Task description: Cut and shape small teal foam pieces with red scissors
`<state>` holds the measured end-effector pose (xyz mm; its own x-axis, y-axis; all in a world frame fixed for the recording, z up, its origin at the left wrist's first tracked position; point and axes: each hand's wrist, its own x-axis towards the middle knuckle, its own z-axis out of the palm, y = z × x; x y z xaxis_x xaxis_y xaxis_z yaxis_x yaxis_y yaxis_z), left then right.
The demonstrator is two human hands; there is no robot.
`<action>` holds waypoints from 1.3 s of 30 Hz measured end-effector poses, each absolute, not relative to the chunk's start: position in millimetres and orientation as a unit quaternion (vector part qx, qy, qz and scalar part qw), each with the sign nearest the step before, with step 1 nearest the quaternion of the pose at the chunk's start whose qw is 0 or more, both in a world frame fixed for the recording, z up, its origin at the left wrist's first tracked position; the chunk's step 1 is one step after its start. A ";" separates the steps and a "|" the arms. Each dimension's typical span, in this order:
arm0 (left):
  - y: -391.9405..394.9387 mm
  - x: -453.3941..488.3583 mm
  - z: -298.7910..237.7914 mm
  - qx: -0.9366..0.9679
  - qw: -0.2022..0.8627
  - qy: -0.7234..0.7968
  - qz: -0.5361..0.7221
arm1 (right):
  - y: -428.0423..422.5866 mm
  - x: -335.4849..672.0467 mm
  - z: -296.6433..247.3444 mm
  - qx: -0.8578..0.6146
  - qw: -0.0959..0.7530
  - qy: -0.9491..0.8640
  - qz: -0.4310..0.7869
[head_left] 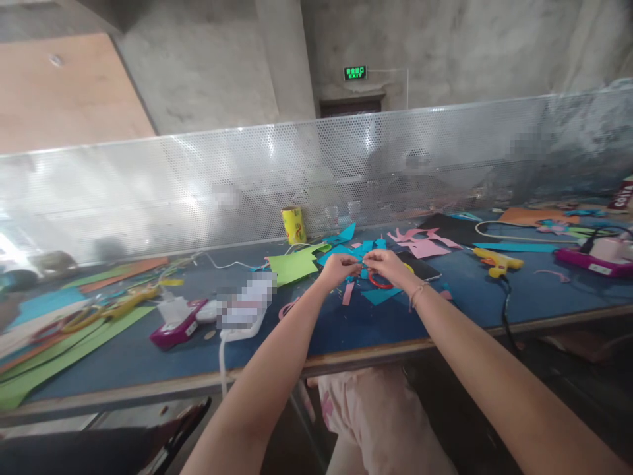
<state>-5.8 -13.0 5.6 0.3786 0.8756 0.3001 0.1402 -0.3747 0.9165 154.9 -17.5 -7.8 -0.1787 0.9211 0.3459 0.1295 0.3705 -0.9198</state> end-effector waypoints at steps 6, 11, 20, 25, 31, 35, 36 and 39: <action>-15.8 -4.6 6.8 0.720 0.428 0.358 0.412 | -19.0 153.2 -6.3 -0.389 0.504 -0.651 0.413; -14.0 -4.3 5.6 0.730 0.411 0.360 0.410 | -18.9 153.0 -5.8 -0.391 0.505 -0.651 0.409; -12.0 -8.5 8.5 0.791 0.221 0.339 0.459 | -20.1 153.7 -3.9 -0.392 0.524 -0.629 0.420; -16.0 -7.5 10.5 0.801 0.199 0.343 0.448 | -19.0 153.0 -6.1 -0.387 0.515 -0.639 0.420; -16.4 -8.2 12.4 0.808 0.184 0.345 0.440 | -20.8 152.2 -4.6 -0.388 0.503 -0.629 0.448; -15.8 -10.4 12.6 0.808 0.203 0.344 0.432 | -23.8 152.6 -2.5 -0.387 0.492 -0.631 0.458; -16.0 -11.0 12.7 0.808 0.211 0.344 0.430 | -24.9 152.8 -1.8 -0.385 0.486 -0.634 0.462; -16.8 -12.4 13.4 0.805 0.243 0.341 0.420 | -29.1 153.8 1.3 -0.390 0.463 -0.651 0.459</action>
<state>-12.4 -16.8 13.4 0.4148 0.7535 0.5101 0.3460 -0.6491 0.6775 153.8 -29.1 1.3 -0.2684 0.9318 0.2444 0.0821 0.2749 -0.9580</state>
